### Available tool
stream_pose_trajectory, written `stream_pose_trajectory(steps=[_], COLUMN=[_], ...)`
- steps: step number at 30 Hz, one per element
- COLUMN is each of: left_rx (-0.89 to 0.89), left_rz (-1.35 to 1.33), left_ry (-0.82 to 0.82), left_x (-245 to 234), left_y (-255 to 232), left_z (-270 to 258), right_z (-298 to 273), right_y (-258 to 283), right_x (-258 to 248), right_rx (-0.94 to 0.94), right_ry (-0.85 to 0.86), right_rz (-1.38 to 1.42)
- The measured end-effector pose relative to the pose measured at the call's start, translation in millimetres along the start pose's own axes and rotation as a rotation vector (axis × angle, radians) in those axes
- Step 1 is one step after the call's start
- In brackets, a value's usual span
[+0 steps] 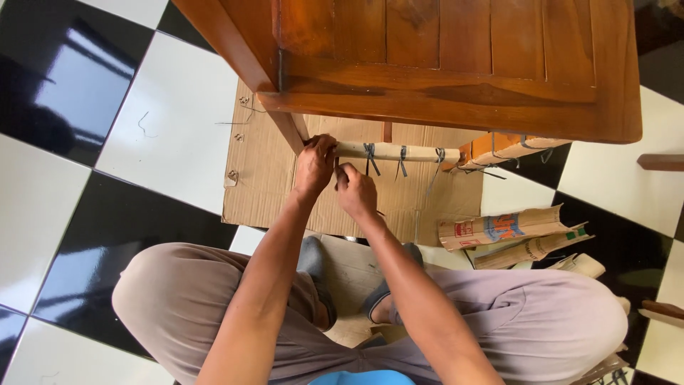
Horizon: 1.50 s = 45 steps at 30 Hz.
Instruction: Wrapping a wooden chair leg with protective cardboard and securing it with ties
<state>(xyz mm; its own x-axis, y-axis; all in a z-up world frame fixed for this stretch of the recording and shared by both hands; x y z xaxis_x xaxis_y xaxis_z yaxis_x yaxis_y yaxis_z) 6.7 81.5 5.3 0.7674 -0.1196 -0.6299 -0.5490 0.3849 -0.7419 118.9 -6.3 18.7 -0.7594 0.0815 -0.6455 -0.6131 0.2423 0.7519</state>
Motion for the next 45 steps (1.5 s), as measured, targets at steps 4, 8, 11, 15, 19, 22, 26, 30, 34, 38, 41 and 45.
stream_pose_trajectory(steps=[4, 8, 11, 15, 19, 22, 26, 30, 34, 38, 41, 45], left_rx=[-0.036, -0.058, -0.056, -0.017, 0.023, 0.045, 0.073, 0.033, -0.004, 0.007, 0.041, 0.062], left_rz=[-0.051, -0.077, -0.061, 0.03, 0.101, 0.179, 0.224, 0.26, 0.262, 0.3, 0.277, 0.153], left_ry=[-0.023, -0.019, 0.001, 0.078, 0.122, 0.151, 0.209, 0.242, 0.235, 0.204, 0.171, 0.145], left_x=[-6, -15, -20, -29, -25, -23, -12, -9, 10, 19, 14, 11], left_y=[-7, -15, -22, -38, -36, -37, -26, -24, -5, 5, -6, -5], left_z=[-3, -5, -3, -1, 0, 0, 1, 2, 1, 3, 6, 11], right_z=[38, 73, 104, 130, 145, 147, 135, 105, 56, 6, 0, 11], right_y=[-23, -24, -37, -57, -79, -84, -56, -19, -11, -26, -51, -46], right_x=[2, -5, 6, 22, 34, 36, 22, -7, -18, -3, 29, 50], right_rx=[-0.092, 0.061, 0.108, 0.181, 0.255, 0.312, 0.367, 0.488, 0.416, 0.216, 0.267, 0.593], right_ry=[-0.054, 0.105, 0.163, 0.166, 0.164, 0.158, 0.136, 0.047, -0.247, -0.477, -0.359, -0.048], right_rz=[-0.026, -0.039, -0.096, 0.018, 0.045, 0.045, 0.267, 0.64, 0.731, 0.672, 0.7, 1.059])
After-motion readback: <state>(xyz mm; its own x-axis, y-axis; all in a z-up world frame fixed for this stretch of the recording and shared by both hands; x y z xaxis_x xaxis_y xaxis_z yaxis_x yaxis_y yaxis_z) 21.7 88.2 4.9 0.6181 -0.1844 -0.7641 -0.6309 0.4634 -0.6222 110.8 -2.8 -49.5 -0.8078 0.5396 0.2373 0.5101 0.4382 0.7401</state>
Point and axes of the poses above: each hand's wrist, its own z-axis towards the middle knuckle, its own x-axis out of the palm, y = z × x, the point moved 5 cm from there along z, towards the middle knuckle, and after that the axes turned 2 degrees about y, right-handed, at the moved point
